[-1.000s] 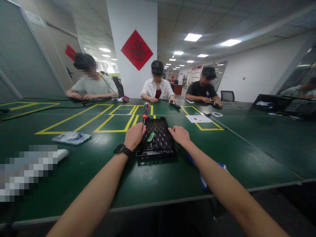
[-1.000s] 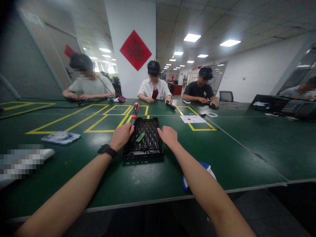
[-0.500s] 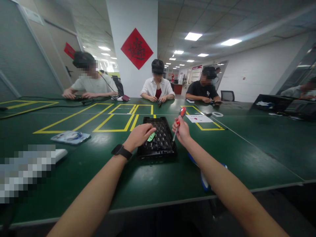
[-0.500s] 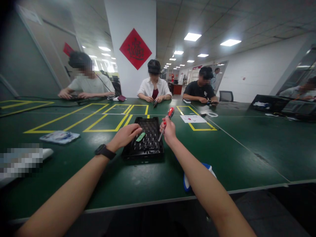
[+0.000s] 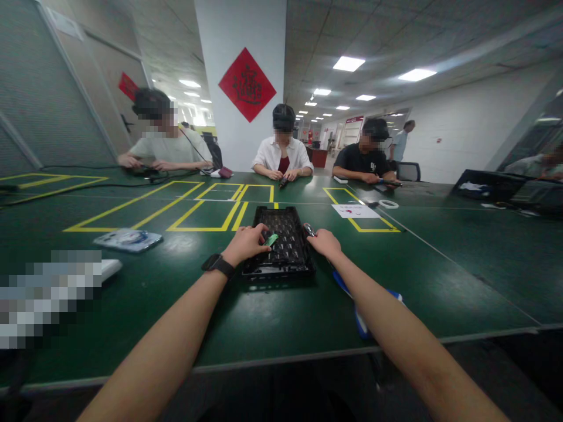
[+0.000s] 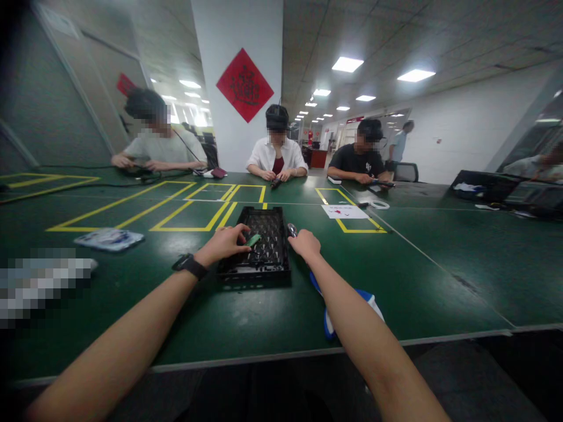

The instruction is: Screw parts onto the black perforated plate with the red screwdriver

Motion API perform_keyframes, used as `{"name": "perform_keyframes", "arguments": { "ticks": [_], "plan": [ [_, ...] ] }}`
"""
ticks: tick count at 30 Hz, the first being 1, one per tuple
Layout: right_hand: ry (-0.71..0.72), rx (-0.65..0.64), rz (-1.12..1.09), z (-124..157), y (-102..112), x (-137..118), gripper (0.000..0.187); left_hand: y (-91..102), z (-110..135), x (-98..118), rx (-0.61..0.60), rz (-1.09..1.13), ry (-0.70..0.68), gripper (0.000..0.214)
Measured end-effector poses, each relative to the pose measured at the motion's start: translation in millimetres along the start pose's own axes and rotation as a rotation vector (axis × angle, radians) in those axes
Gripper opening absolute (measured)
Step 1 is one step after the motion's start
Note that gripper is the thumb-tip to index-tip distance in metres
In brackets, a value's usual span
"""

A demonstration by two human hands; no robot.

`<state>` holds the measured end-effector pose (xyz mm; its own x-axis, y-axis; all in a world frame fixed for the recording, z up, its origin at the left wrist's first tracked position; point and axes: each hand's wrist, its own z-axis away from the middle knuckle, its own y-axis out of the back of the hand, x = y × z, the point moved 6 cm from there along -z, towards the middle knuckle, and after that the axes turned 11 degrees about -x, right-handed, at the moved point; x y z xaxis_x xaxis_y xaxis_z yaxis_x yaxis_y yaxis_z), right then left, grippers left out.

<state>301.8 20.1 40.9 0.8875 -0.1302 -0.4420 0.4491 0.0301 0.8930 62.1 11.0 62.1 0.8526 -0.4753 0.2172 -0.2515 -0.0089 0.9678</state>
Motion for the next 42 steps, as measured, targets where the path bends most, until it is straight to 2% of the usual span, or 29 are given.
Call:
{"name": "perform_keyframes", "arguments": {
  "ticks": [6,13,16,19,21,23,26,29,33,39,42],
  "plan": [
    [0.003,0.020,0.099,4.4,2.2,-1.0,0.035,-1.3,-1.9,-3.5,0.036,0.054,-0.020,0.055],
    [-0.015,0.037,-0.009,2.9,3.0,0.9,0.045,-3.9,-2.8,-3.8,0.064,0.224,-0.123,0.052],
    [0.100,0.170,-0.050,4.4,9.9,-7.1,0.037,-1.3,-2.0,-0.1,0.075,0.268,-0.183,0.050],
    [0.345,0.279,-0.108,12.3,16.0,-27.0,0.027,0.7,-2.1,4.2,0.076,0.305,-0.233,0.048],
    [0.521,0.233,-0.164,18.1,13.2,-42.3,0.023,1.3,-2.3,5.3,0.087,0.335,-0.243,0.051],
    [0.638,0.135,-0.214,22.5,6.4,-54.0,0.021,0.8,-2.3,4.7,0.100,0.376,-0.236,0.055],
    [0.680,0.005,-0.267,24.5,-5.0,-60.8,0.022,-1.5,-1.7,2.9,0.095,0.441,-0.213,0.059],
    [0.671,-0.060,-0.287,23.0,-12.1,-60.2,0.024,-3.3,-1.1,1.4,0.079,0.460,-0.187,0.053],
    [0.668,-0.061,-0.261,21.6,-13.4,-58.2,0.019,-5.4,-2.4,1.9,0.043,0.369,-0.192,0.024],
    [0.661,-0.030,-0.231,22.9,-12.0,-58.4,0.016,-5.7,-4.9,-1.5,0.069,0.297,-0.181,0.022],
    [0.700,0.018,-0.181,29.1,-6.2,-62.0,0.014,-1.4,-2.8,0.7,0.125,0.269,-0.194,0.022]
  ]
}}
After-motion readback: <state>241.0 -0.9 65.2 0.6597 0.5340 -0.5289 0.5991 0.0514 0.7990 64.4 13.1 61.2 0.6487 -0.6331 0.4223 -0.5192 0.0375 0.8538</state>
